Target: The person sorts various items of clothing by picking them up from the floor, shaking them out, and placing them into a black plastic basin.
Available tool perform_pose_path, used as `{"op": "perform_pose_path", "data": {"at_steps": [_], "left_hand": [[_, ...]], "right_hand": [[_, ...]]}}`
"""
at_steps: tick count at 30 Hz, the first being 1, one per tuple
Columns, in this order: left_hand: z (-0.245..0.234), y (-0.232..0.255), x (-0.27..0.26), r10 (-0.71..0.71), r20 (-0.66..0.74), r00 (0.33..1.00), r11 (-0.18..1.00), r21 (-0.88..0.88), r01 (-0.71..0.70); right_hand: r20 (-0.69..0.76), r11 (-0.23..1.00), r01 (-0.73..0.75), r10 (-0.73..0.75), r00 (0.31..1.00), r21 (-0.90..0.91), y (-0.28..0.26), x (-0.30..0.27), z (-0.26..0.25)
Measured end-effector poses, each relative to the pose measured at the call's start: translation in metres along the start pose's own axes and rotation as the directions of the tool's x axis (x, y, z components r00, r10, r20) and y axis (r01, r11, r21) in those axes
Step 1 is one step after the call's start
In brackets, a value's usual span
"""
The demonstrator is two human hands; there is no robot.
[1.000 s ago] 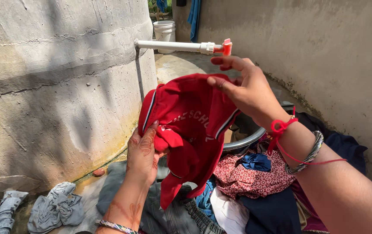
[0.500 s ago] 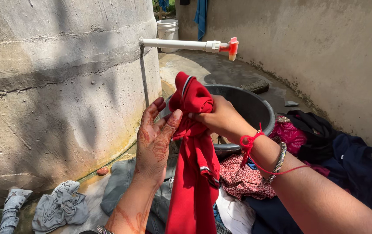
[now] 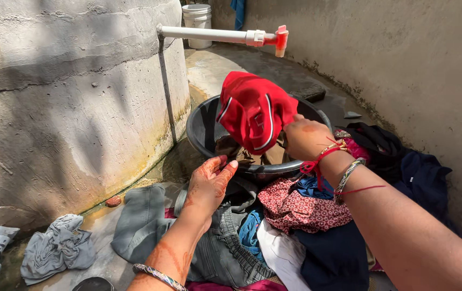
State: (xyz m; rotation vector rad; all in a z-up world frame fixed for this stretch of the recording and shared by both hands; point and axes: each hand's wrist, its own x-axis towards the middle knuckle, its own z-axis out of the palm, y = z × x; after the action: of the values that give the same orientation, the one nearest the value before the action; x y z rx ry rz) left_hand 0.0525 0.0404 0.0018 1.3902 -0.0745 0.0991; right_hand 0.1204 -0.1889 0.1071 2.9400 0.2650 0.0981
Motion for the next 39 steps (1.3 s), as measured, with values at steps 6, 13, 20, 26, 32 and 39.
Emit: {"op": "perform_pose_path", "data": {"at_steps": [6, 13, 20, 26, 32, 39], "left_hand": [[0.005, -0.078, 0.02, -0.152, -0.011, 0.988, 0.988, 0.005, 0.153], [0.037, -0.11, 0.018, -0.324, 0.037, 0.945, 0.919, 0.248, 0.306], [0.05, -0.108, 0.005, -0.318, 0.14, 0.938, 0.908, 0.331, 0.258], [0.048, -0.104, 0.001, -0.391, 0.138, 0.91, 0.848, 0.439, 0.298], [0.046, -0.079, 0.0, -0.415, 0.139, 0.899, 0.818, 0.49, 0.302], [0.05, -0.056, -0.018, -0.43, 0.226, 0.874, 0.829, 0.484, 0.282]], "right_hand": [[0.28, 0.959, 0.231, -0.27, 0.921, 0.165, -0.019, -0.02, 0.142], [0.521, 0.821, 0.324, -0.555, 0.648, 0.471, -0.05, -0.087, 0.249], [0.464, 0.695, 0.646, -0.707, 0.534, 0.315, -0.065, -0.089, 0.361], [0.474, 0.9, 0.3, -0.423, 0.772, 0.315, -0.029, -0.053, 0.282], [0.518, 0.521, -0.275, -0.405, 0.753, 0.808, 0.006, -0.04, 0.115], [0.211, 0.115, -0.177, -0.485, 0.849, 0.977, 0.02, -0.035, 0.011]]}}
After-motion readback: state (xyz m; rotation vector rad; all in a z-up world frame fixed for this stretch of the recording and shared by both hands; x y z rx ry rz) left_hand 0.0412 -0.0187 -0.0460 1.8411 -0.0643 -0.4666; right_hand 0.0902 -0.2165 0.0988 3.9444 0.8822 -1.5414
